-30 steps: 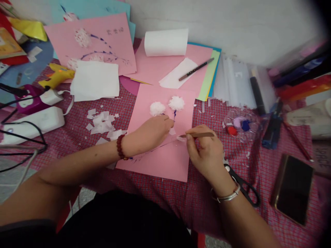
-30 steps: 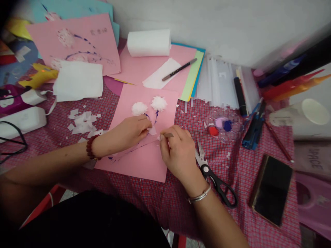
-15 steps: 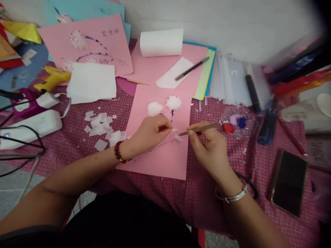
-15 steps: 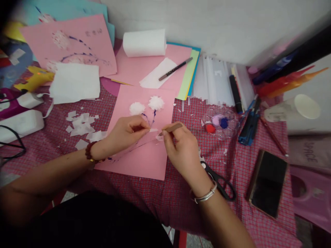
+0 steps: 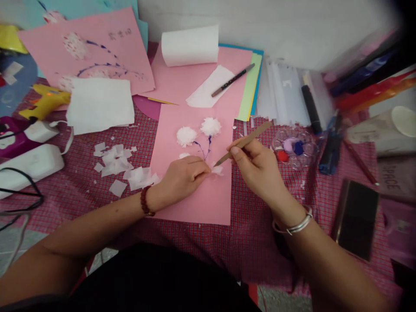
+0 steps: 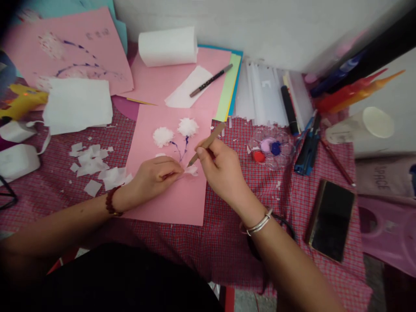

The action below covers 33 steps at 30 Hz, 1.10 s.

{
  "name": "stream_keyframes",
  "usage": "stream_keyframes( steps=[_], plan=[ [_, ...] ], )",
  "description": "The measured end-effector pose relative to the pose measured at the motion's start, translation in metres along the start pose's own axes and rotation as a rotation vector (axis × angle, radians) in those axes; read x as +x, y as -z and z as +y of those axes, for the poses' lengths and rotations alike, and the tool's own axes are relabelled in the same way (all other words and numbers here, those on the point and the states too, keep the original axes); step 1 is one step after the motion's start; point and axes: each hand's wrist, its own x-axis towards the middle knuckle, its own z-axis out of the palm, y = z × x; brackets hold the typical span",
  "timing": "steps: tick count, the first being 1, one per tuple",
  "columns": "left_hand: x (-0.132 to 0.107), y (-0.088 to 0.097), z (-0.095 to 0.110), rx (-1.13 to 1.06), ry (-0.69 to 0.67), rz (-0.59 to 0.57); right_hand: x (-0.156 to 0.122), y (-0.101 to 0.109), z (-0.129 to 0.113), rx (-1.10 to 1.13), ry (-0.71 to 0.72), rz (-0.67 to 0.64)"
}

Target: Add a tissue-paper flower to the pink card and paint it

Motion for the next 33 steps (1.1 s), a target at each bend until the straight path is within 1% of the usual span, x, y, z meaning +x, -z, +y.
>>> stream_keyframes(
  steps=[5, 8, 10, 11, 12, 14, 16, 19, 22, 25, 33],
  plan=[
    [0.002, 0.005, 0.001, 0.201, -0.164, 0.018, 0.008, -0.002, -0.001, -0.101, 0.011, -0.061],
    [0.005, 0.009, 0.001, 0.215, -0.237, 0.114, 0.011, -0.002, -0.001, -0.086, 0.004, -0.065],
    [0.006, 0.011, 0.001, 0.178, -0.281, 0.197, 0.014, -0.001, -0.001, -0.049, 0.01, -0.04],
    [0.006, 0.011, 0.001, 0.161, -0.303, 0.215, 0.015, -0.001, -0.001, -0.034, 0.012, -0.024],
    [0.005, 0.01, 0.001, 0.151, -0.324, 0.212, 0.015, 0.0, -0.001, -0.025, 0.014, -0.008],
    [0.003, 0.007, 0.0, 0.156, -0.347, 0.159, 0.016, 0.001, 0.0, -0.02, 0.014, 0.008],
    [0.0, 0.004, -0.001, 0.177, -0.332, 0.109, 0.017, 0.001, 0.0, -0.016, 0.014, 0.009],
    [-0.001, 0.001, -0.003, 0.191, -0.284, 0.095, 0.015, 0.0, 0.001, -0.004, 0.008, -0.007],
    [0.0, 0.001, -0.003, 0.185, -0.28, 0.08, 0.015, -0.001, 0.001, -0.027, 0.012, -0.059],
    [0.001, 0.0, -0.003, 0.157, -0.255, 0.054, 0.016, -0.002, 0.0, -0.067, 0.019, -0.112],
    [-0.002, -0.004, -0.002, 0.049, -0.142, 0.009, 0.021, -0.006, -0.001, -0.107, 0.032, -0.191]
  ],
)
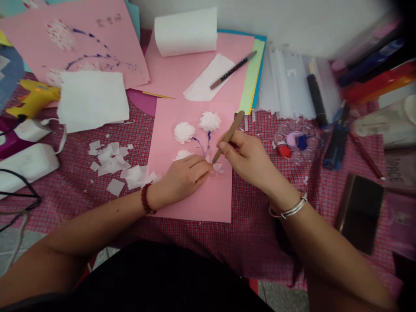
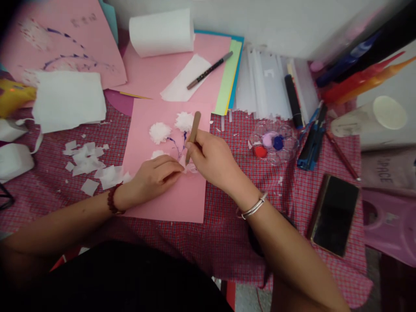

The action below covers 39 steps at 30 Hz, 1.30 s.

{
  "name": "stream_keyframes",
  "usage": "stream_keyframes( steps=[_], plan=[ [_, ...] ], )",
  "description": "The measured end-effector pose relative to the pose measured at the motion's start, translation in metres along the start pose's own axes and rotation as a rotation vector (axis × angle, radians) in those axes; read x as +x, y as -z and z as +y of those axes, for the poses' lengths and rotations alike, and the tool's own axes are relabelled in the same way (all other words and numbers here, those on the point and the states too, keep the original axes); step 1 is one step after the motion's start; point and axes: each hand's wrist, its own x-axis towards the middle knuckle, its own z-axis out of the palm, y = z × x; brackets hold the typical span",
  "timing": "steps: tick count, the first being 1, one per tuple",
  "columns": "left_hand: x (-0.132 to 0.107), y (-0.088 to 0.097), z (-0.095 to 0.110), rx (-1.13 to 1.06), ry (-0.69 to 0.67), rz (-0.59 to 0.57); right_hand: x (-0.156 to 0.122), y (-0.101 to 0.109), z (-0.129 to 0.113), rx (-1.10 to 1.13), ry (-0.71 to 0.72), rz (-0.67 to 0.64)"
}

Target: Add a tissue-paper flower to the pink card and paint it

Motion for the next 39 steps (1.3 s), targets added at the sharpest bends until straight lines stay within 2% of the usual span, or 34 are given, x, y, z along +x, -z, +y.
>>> stream_keyframes(
  steps=[6, 13, 20, 29, 33, 39],
  plan=[
    [0.002, 0.0, 0.002, -0.118, 0.107, 0.011, 0.005, 0.002, -0.006, -0.033, 0.0, 0.035],
    [0.003, 0.001, 0.006, -0.158, 0.187, 0.0, 0.01, -0.004, -0.008, -0.101, 0.028, -0.077],
    [0.002, 0.0, 0.005, -0.167, 0.194, 0.025, 0.012, -0.004, -0.012, -0.217, 0.041, -0.119],
    [0.009, -0.001, 0.006, -0.179, 0.32, 0.025, 0.024, -0.005, -0.011, -0.254, 0.014, -0.161],
    [0.011, -0.002, 0.006, -0.172, 0.322, 0.006, 0.038, -0.009, -0.008, -0.259, -0.03, -0.212],
    [0.011, -0.004, 0.005, -0.173, 0.248, 0.008, 0.06, -0.015, -0.001, -0.217, -0.043, -0.332]
  ],
)
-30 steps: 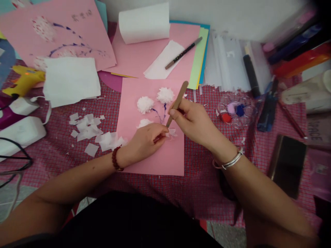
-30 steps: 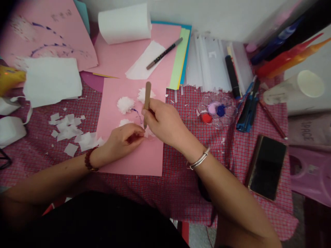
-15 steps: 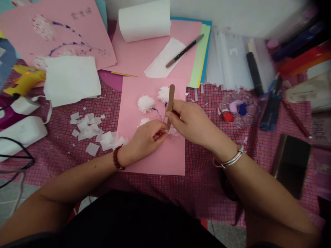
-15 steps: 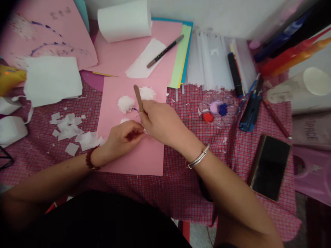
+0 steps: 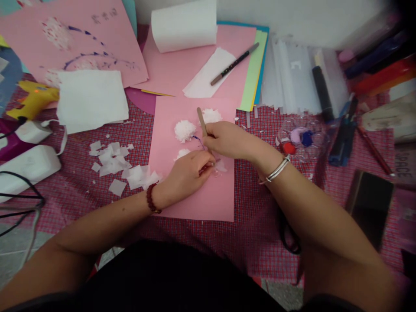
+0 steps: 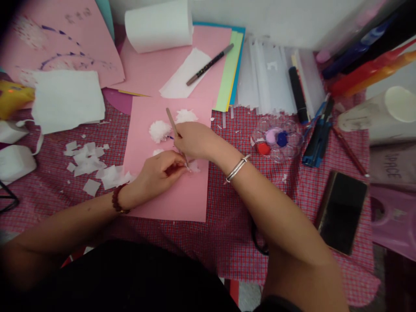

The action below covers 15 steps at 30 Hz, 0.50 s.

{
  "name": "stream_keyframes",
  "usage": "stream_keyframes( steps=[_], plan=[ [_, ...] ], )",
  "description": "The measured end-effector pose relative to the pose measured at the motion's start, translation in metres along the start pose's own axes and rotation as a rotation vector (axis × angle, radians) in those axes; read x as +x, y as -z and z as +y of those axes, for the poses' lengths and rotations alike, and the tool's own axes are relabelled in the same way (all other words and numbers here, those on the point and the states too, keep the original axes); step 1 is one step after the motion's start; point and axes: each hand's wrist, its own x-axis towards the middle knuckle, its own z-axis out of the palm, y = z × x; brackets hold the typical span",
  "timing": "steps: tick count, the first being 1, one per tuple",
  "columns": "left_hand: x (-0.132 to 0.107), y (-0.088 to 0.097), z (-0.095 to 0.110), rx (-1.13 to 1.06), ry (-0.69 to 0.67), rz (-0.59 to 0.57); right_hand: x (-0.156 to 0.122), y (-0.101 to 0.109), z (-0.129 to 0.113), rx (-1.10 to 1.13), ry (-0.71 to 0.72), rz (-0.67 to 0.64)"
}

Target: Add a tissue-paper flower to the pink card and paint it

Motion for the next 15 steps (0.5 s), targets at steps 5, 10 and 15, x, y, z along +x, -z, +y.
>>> stream_keyframes(
  steps=[5, 10, 15],
  plan=[
    [0.005, 0.005, 0.0, 0.043, 0.005, -0.066, -0.008, 0.007, 0.007, 0.296, -0.041, 0.25],
    [0.013, 0.011, -0.001, 0.177, -0.009, -0.18, -0.06, 0.005, 0.013, 0.47, -0.051, 0.536],
    [0.026, 0.006, -0.01, 0.268, -0.098, -0.243, -0.112, -0.014, 0.008, 0.521, -0.125, 0.709]
  ],
)
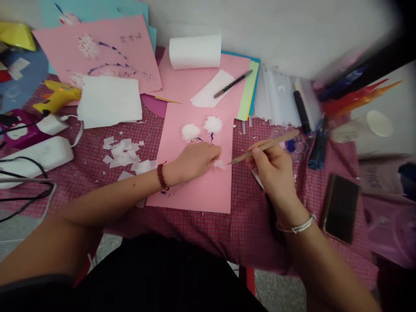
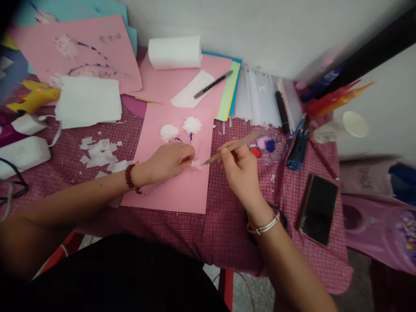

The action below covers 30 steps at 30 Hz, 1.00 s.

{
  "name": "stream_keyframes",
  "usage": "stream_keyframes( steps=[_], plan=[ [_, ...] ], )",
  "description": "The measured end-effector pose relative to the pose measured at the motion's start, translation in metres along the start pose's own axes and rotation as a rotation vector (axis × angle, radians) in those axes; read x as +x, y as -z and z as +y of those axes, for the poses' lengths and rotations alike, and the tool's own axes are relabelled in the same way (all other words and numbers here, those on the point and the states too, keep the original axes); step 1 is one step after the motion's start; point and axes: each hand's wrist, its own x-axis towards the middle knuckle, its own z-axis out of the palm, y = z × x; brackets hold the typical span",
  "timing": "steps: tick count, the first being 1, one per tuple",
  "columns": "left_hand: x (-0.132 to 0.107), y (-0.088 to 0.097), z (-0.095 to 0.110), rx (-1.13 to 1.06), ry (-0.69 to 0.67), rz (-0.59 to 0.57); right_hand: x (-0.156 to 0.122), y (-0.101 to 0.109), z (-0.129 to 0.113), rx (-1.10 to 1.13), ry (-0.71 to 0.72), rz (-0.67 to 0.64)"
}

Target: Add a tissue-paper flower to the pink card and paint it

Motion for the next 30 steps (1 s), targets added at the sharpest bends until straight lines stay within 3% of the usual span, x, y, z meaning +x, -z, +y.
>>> stream_keyframes(
  steps=[3, 7, 10, 13, 16, 19, 25, 30],
  plan=[
    [0.012, 0.01, -0.005, 0.017, -0.016, 0.011, -0.016, -0.006, 0.001, 0.022, -0.01, -0.071],
    [0.009, 0.051, -0.015, 0.005, 0.066, 0.224, -0.017, -0.018, 0.009, 0.056, -0.012, -0.115],
    [-0.019, 0.085, -0.03, -0.004, 0.136, 0.312, -0.011, -0.02, 0.016, 0.053, 0.01, -0.034],
    [-0.061, 0.103, -0.046, -0.027, 0.227, 0.239, -0.009, -0.017, 0.017, 0.057, -0.006, 0.048],
    [-0.099, 0.106, -0.054, -0.052, 0.261, 0.068, -0.013, -0.015, 0.013, 0.107, -0.009, 0.087],
    [-0.119, 0.098, -0.054, -0.068, 0.262, -0.082, -0.02, -0.018, 0.009, 0.144, 0.036, 0.183],
    [-0.118, 0.079, -0.048, -0.036, 0.179, -0.197, -0.034, -0.027, 0.014, 0.211, 0.036, 0.243],
    [-0.129, 0.084, -0.045, 0.079, 0.181, -0.244, -0.035, -0.029, 0.025, 0.266, 0.017, 0.257]
  ],
)
